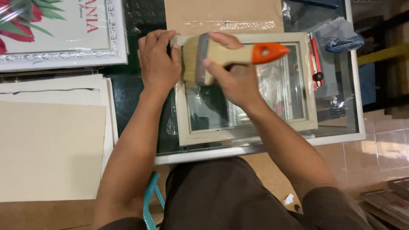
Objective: Cleaning the glass of a picture frame and then assembling it with a backing board.
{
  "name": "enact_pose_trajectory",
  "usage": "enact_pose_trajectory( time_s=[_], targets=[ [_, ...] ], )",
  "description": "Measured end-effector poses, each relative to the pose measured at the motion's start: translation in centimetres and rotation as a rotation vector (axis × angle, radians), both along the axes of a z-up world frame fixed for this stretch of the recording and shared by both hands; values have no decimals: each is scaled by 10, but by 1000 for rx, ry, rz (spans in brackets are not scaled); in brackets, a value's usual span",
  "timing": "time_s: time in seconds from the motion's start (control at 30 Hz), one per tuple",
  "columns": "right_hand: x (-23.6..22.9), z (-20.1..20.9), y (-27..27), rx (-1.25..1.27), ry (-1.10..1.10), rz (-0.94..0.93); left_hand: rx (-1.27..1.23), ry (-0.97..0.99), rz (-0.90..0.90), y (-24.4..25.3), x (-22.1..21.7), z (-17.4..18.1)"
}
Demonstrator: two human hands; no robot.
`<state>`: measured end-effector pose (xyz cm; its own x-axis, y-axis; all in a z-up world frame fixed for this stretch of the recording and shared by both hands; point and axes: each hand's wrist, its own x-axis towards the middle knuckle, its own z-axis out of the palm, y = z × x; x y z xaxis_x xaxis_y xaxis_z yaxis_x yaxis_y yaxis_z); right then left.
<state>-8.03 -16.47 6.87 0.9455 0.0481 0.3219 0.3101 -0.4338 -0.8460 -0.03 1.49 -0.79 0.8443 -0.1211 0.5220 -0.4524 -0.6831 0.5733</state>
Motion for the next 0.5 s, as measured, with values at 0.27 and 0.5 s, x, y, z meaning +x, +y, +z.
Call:
enact_pose_trajectory(
  time_s=[0.27,0.5],
  targets=[
    [-23,26,-145,-138,168,-187,43,21,9,-2,1,-3],
    [-38,52,-200,-577,138,-236,62,43,17,-4,0,0]
  ],
)
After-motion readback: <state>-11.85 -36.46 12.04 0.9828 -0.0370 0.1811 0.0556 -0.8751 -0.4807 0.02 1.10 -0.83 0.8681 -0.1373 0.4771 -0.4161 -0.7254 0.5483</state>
